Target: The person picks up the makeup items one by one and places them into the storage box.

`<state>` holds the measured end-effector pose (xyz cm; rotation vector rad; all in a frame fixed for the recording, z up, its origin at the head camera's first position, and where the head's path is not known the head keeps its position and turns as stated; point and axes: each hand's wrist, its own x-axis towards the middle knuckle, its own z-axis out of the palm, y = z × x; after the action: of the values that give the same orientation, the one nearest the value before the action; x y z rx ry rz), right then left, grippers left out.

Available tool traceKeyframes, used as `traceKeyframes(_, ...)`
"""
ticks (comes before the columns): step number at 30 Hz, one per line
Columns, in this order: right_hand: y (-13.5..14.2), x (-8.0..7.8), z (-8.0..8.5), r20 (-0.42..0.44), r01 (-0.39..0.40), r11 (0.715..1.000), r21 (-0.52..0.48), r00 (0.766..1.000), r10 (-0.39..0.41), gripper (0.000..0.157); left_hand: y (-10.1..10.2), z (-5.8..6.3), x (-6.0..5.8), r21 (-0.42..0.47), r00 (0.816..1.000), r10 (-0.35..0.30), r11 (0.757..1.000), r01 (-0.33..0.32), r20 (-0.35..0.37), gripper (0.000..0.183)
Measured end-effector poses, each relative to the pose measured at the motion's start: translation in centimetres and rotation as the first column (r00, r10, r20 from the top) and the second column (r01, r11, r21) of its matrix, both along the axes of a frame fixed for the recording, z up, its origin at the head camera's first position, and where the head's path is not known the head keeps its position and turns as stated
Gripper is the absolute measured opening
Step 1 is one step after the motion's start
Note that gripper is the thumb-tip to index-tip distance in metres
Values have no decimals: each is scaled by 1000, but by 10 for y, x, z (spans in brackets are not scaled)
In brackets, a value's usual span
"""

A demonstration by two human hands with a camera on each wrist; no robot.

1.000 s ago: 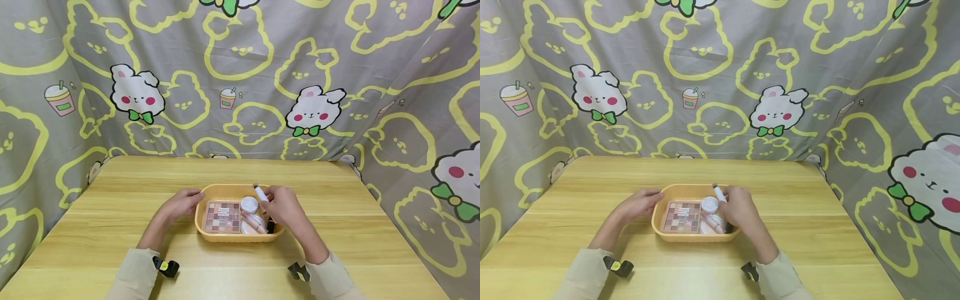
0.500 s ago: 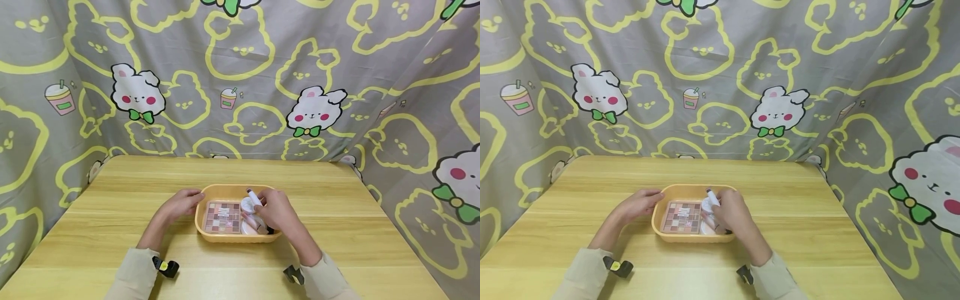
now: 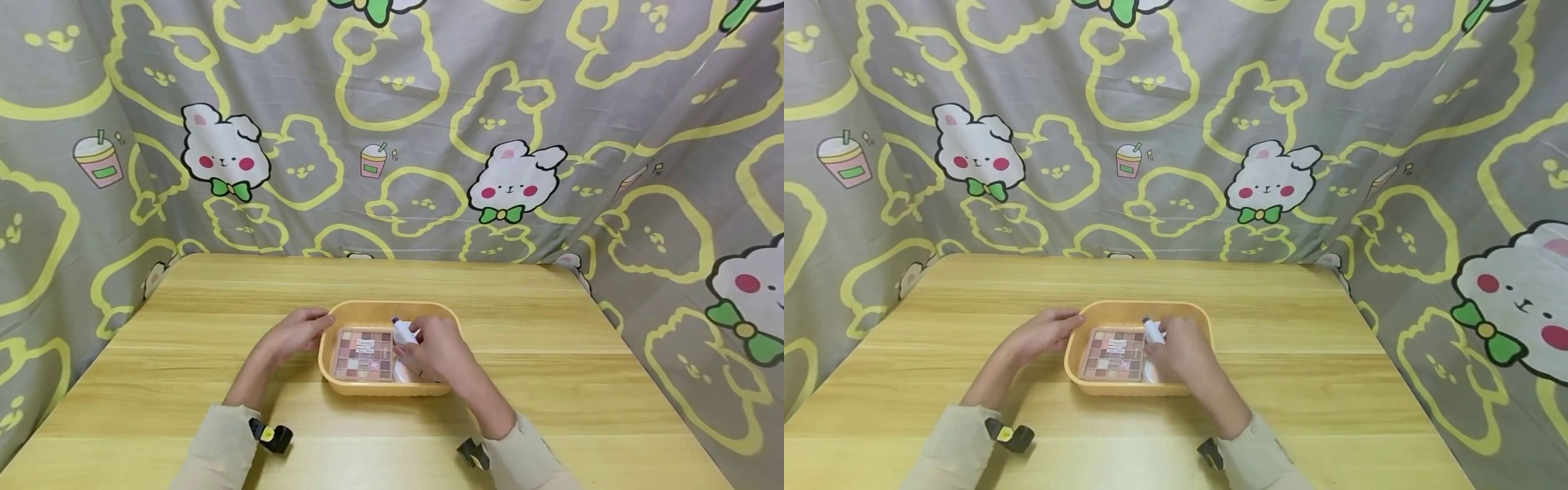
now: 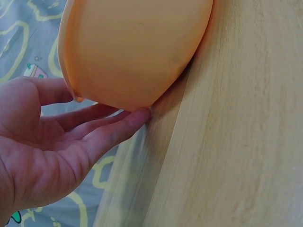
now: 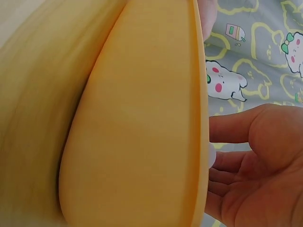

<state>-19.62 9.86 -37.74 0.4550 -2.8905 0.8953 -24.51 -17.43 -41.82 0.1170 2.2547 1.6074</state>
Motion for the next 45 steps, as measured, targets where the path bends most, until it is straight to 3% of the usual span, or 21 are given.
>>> traceKeyframes(23, -16, 4, -4, 108, 12, 1000, 17, 994, -14, 8, -1, 0, 1, 22, 1000, -13, 1000, 13, -3, 48)
traceKeyframes(45, -20, 4, -10, 34, -4, 999, 42, 999, 2, 10, 0, -1, -1, 10, 1000, -6, 1000, 6, 9, 53)
